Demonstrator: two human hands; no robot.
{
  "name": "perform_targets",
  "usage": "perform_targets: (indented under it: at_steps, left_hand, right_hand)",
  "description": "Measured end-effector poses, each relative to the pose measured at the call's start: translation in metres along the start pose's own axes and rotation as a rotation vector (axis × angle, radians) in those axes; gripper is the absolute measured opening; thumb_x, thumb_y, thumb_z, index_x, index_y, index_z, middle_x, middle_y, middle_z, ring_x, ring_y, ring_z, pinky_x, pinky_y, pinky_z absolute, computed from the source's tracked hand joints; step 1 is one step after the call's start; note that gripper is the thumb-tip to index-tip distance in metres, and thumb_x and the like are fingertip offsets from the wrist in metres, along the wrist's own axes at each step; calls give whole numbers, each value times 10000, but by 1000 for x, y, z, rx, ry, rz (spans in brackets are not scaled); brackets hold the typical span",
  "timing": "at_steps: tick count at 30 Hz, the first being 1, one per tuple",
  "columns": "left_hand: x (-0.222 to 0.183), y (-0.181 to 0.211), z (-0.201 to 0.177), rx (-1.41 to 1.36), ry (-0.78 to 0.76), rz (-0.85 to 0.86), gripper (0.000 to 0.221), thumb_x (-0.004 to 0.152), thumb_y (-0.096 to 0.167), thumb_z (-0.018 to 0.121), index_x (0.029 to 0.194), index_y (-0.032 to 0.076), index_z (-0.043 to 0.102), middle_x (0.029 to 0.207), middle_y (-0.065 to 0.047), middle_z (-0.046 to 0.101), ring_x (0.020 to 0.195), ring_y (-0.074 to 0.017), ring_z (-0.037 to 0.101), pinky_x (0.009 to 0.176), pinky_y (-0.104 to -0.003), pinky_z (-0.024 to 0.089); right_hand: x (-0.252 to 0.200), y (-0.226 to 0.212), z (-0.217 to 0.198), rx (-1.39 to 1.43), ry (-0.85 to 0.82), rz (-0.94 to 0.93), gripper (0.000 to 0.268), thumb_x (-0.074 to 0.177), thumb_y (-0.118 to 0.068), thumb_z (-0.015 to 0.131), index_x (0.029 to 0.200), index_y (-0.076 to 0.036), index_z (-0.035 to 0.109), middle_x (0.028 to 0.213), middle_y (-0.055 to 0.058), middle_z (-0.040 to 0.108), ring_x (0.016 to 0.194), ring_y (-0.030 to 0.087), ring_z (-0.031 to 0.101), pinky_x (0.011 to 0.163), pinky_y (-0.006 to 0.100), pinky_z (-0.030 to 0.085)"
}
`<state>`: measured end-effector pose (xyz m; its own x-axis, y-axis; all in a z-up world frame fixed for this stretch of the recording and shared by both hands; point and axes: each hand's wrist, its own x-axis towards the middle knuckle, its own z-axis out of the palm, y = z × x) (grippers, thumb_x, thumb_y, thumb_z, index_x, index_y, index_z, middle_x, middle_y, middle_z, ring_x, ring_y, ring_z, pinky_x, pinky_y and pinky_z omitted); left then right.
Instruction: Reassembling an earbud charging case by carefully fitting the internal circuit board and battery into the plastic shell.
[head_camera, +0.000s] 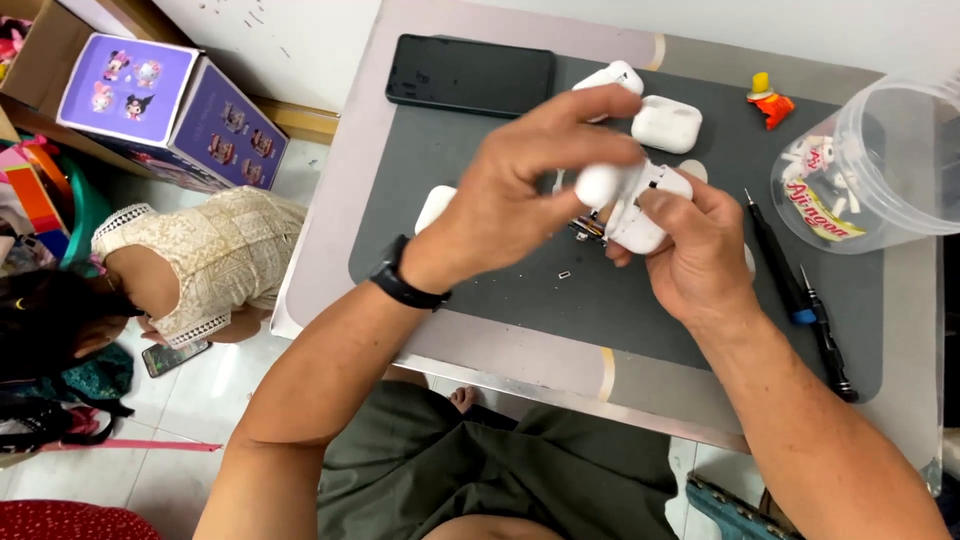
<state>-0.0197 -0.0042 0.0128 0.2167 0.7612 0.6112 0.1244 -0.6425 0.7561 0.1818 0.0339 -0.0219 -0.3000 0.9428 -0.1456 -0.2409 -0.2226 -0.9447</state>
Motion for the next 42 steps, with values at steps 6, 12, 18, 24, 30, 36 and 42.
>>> perform_targets:
  at_steps: [6, 12, 18, 24, 30, 36, 42]
  left_hand:
    - [-5, -12, 14, 569, -63, 189, 329, 1079, 48, 712, 1247, 325, 656, 1246, -44, 545, 786, -202, 456, 602, -348, 390]
    - [-11, -26, 13, 299, -112, 140, 526, 1015, -93, 524, 1442, 215, 536, 1175, -69, 647, 1124, -232, 689, 940, -343, 572]
    - [-2, -14, 21, -174, 7, -92, 398, 950, 55, 743, 1330, 164, 691, 1059, -53, 743, 791, -119, 711, 647, -284, 587]
    - [-3, -6, 20, -24, 40, -204, 560, 940, 8, 746, 1447, 171, 575, 994, -73, 790, 732, -152, 728, 652, -310, 638]
    - [-7, -15, 21, 93, 48, -213, 557, 927, 29, 724, 1448, 77, 534, 950, -121, 793, 706, -166, 738, 576, -290, 628]
    - [-4, -9, 21, 136, 58, -243, 506, 927, 89, 744, 1402, 59, 574, 870, -89, 786, 645, -127, 698, 525, -270, 612]
    - [-3, -1, 24, 132, 103, -271, 421, 909, 90, 739, 1312, 27, 634, 804, -94, 779, 599, -115, 671, 486, -256, 571]
  right_hand:
    - [-1, -3, -3, 42, 15, 22, 240, 832, -229, 748, 946, -44, 645, 841, 102, 665, 676, 238, 635, 459, 327, 515]
    - [-1, 0, -1, -17, 38, -58, 131, 841, -100, 652, 913, 9, 660, 730, 164, 673, 502, 280, 634, 444, 352, 507]
    - [12, 20, -16, 73, -9, -275, 175, 876, -39, 681, 1020, 60, 686, 757, 297, 677, 639, 416, 742, 464, 428, 607]
    - [7, 18, -4, -1, 36, -385, 213, 863, -25, 704, 1048, 77, 677, 771, 295, 677, 666, 366, 748, 493, 420, 608]
    - [16, 33, -19, -92, 64, -433, 206, 891, -17, 687, 1073, 79, 674, 795, 322, 674, 697, 406, 747, 507, 443, 622]
    - [14, 32, -20, -196, 74, -489, 214, 897, 2, 709, 1079, 106, 665, 783, 294, 657, 760, 350, 746, 559, 420, 629]
    - [12, 33, -22, -421, 93, -603, 222, 934, 9, 734, 1108, 133, 675, 800, 298, 647, 874, 315, 700, 579, 414, 589]
